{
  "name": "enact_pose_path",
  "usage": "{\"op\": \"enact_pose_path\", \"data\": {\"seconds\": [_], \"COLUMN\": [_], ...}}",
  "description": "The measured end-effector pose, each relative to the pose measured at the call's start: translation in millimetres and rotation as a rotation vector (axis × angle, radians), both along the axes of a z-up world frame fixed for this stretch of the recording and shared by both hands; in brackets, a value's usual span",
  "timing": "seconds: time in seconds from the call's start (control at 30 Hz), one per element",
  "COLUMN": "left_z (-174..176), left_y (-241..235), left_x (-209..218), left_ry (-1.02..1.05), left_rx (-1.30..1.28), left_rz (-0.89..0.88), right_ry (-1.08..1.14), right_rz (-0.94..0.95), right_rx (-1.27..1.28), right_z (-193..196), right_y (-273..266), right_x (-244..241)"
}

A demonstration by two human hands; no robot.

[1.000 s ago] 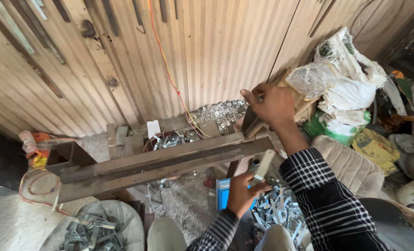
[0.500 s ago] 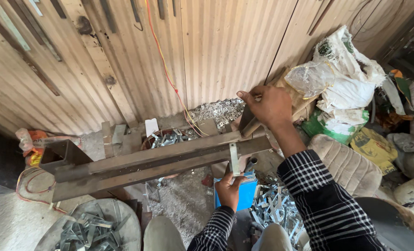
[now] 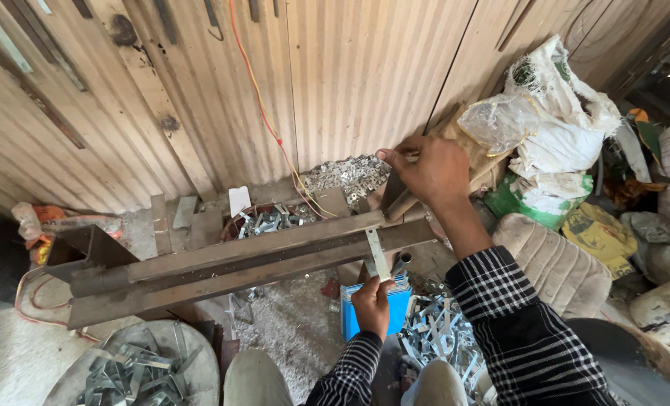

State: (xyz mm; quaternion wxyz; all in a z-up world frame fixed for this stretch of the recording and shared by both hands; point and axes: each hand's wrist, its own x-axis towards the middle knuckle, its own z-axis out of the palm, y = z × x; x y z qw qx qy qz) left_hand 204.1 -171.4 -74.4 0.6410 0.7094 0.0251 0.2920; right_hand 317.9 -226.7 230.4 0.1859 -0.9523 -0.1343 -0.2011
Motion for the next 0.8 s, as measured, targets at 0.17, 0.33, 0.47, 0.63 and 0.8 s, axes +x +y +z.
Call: {"op": "enact_pose_path", "data": {"seconds": [0.17,0.33,0.47,0.63,0.8], "left_z": [-1,4,15,22,13], "left_y": [10,16,14,20,26], "left_x": [17,20,14,11,6], "left_ry": [0.067,0.059,0.012,0.109,-0.156], "left_rx": [0.057,-0.005,0.038,0.151,0.394], "left_rz": [-0.001,-0.058,-0.032,0.085,0.168], "right_ry": [-0.023,-0.047,-0.211,-0.272,-0.349], "right_rz": [0.024,0.036,0.032,0.043,0.054], "right_rx": [0.005,0.027,0.12,0.264,0.262], "right_z": [1,-8,-42,-129,-168], "right_y": [-1,-7,-30,-55,-55], "right_x": [-1,-10,-71,-164,-173]}}
